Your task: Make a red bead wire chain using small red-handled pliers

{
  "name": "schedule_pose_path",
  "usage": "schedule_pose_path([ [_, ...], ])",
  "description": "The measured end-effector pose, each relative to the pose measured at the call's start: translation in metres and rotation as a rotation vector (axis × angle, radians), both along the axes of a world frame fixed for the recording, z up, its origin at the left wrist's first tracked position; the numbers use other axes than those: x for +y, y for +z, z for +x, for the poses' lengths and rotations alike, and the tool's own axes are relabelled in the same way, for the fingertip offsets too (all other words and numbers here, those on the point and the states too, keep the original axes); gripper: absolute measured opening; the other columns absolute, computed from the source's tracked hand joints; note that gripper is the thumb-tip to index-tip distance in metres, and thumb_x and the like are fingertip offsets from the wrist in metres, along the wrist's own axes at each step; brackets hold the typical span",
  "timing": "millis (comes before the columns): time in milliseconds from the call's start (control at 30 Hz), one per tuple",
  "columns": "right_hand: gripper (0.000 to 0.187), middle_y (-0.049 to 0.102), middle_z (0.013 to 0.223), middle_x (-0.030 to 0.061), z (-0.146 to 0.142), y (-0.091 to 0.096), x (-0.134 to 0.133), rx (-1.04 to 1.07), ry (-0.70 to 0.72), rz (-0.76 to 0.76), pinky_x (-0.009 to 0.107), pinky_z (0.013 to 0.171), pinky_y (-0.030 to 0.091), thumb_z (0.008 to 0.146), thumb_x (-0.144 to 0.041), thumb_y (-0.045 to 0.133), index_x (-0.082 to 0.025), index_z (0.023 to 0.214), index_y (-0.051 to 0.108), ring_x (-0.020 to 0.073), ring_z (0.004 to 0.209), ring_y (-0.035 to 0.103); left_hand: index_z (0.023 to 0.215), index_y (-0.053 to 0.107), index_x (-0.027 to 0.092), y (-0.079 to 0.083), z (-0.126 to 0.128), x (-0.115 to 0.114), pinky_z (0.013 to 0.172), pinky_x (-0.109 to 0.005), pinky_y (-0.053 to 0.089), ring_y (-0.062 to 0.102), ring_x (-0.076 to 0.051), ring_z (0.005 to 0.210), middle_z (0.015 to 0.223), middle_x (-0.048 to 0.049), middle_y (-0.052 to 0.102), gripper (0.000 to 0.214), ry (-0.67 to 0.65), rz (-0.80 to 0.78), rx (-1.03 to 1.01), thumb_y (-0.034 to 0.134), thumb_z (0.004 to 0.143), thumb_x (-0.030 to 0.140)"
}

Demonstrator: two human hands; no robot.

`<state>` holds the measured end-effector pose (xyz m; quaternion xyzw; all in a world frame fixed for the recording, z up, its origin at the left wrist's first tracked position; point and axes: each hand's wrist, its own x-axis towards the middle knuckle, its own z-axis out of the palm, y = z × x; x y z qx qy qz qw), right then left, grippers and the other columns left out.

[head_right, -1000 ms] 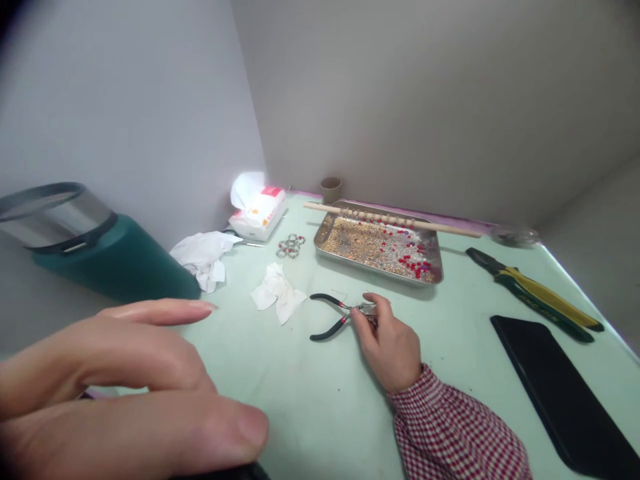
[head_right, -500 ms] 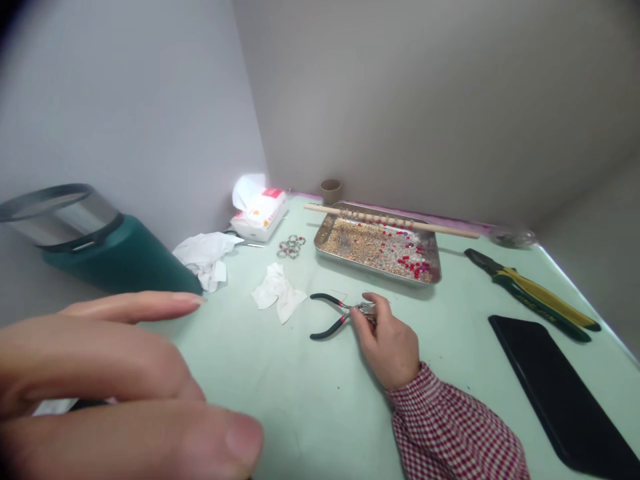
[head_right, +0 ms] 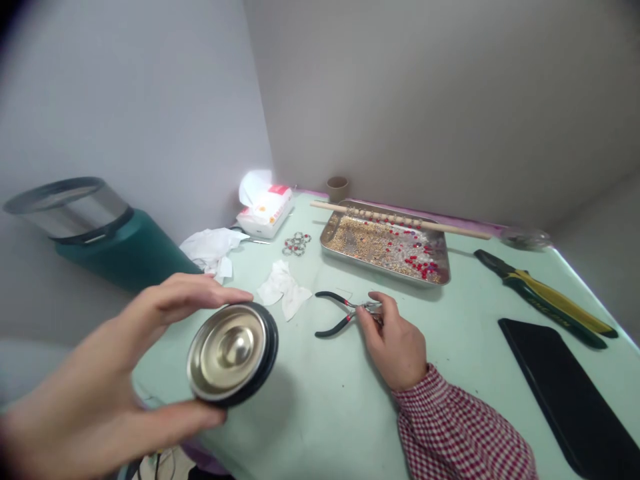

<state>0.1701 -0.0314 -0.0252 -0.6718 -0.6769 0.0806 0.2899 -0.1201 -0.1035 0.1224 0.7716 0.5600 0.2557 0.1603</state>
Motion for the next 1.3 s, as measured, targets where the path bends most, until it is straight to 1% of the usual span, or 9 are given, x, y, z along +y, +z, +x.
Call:
schedule_pose_path([
  [67, 0.045, 0.072, 0.071, 0.0038, 0.000, -0.001, 0.000, -0.005, 0.003, -0.002, 0.031, 0.056, 0.046, 0.088, -0.053, 0.044, -0.018, 0.114, 0.056, 0.0239, 0.064, 0.068, 0.128, 0.037, 0.034, -0.016, -0.004, 0.010, 0.099, -0.042, 0.046, 0.052, -0.027, 0.118, 0.129, -0.0014, 0.055, 0.071, -0.038, -0.048, 0.048, 0.074, 0.068, 0.033],
  [233, 0.046, 0.073, 0.075, 0.0048, 0.001, -0.002, 0.001, -0.001, 0.016, 0.017, 0.031, 0.057, 0.046, 0.088, -0.053, 0.044, -0.017, 0.114, 0.056, 0.0238, 0.065, 0.069, 0.140, 0.021, 0.029, -0.059, -0.026, 0.031, 0.098, -0.050, 0.042, 0.044, -0.032, 0.126, 0.131, -0.0079, 0.054, 0.084, 0.027, -0.075, 0.118, 0.070, 0.072, 0.034],
  [333, 0.045, 0.073, 0.076, 0.0047, 0.001, -0.003, 0.001, 0.006, 0.013, 0.016, 0.031, 0.057, 0.046, 0.088, -0.053, 0.044, -0.018, 0.114, 0.056, 0.0240, 0.066, 0.069, 0.142, 0.018, 0.027, -0.076, -0.036, 0.037, 0.098, -0.052, 0.040, 0.042, -0.033, 0.127, 0.131, -0.0096, 0.054, 0.085, 0.042, -0.081, 0.124, 0.068, 0.074, 0.033],
  [600, 0.043, 0.073, 0.075, 0.0047, 0.000, -0.001, 0.000, 0.022, 0.014, 0.005, 0.031, 0.056, 0.046, 0.088, -0.051, 0.044, -0.018, 0.113, 0.056, 0.0242, 0.064, 0.069, 0.145, 0.012, 0.026, -0.099, -0.048, 0.046, 0.101, -0.054, 0.035, 0.040, -0.033, 0.127, 0.133, -0.0098, 0.053, 0.089, 0.042, -0.107, 0.126, 0.067, 0.075, 0.033],
  [733, 0.042, 0.073, 0.073, 0.0046, 0.000, -0.001, 0.000, 0.021, 0.012, 0.014, 0.032, 0.055, 0.046, 0.088, -0.050, 0.045, -0.018, 0.112, 0.056, 0.0247, 0.062, 0.068, 0.145, 0.015, 0.024, -0.096, -0.046, 0.042, 0.099, -0.053, 0.040, 0.042, -0.035, 0.126, 0.136, -0.0118, 0.049, 0.093, 0.052, -0.094, 0.156, 0.071, 0.072, 0.037],
  [900, 0.040, 0.070, 0.069, 0.0034, -0.001, 0.003, -0.001, 0.086, 0.040, 0.002, 0.032, 0.058, 0.046, 0.089, -0.049, 0.045, -0.018, 0.113, 0.054, 0.0218, 0.061, 0.065, 0.135, 0.035, 0.026, -0.070, -0.014, 0.038, 0.100, -0.045, 0.042, 0.046, -0.031, 0.123, 0.130, -0.0055, 0.051, 0.055, 0.095, 0.126, 0.129, 0.057, 0.086, 0.038],
  [1000, 0.037, 0.066, 0.070, 0.0014, 0.000, 0.005, -0.001, 0.201, 0.077, 0.025, 0.029, 0.061, 0.047, 0.089, -0.045, 0.048, -0.017, 0.112, 0.054, 0.0170, 0.058, 0.060, 0.127, 0.044, 0.021, -0.064, 0.023, 0.044, 0.097, -0.042, 0.045, 0.051, -0.026, 0.116, 0.125, -0.0099, 0.055, 0.042, -0.053, 0.076, 0.037, 0.055, 0.089, 0.034],
  [1133, 0.034, 0.063, 0.077, 0.0021, 0.001, 0.001, 0.000, 0.356, 0.162, 0.059, 0.027, 0.060, 0.047, 0.089, -0.038, 0.049, -0.015, 0.115, 0.052, 0.0140, 0.059, 0.056, 0.124, 0.045, 0.020, -0.075, 0.074, 0.057, 0.097, -0.041, 0.045, 0.051, -0.025, 0.113, 0.122, -0.0096, 0.055, 0.042, -0.268, -0.001, 0.017, 0.059, 0.086, 0.028],
  [1300, 0.031, 0.060, 0.080, 0.0025, 0.003, -0.003, -0.001, 0.438, 0.240, 0.114, 0.028, 0.063, 0.047, 0.089, -0.030, 0.050, -0.017, 0.117, 0.051, 0.0141, 0.063, 0.056, 0.119, 0.047, 0.016, -0.095, 0.114, 0.072, 0.092, -0.042, 0.044, 0.048, -0.026, 0.108, 0.118, -0.0103, 0.054, 0.042, -0.273, 0.030, 0.139, 0.063, 0.082, 0.027],
])
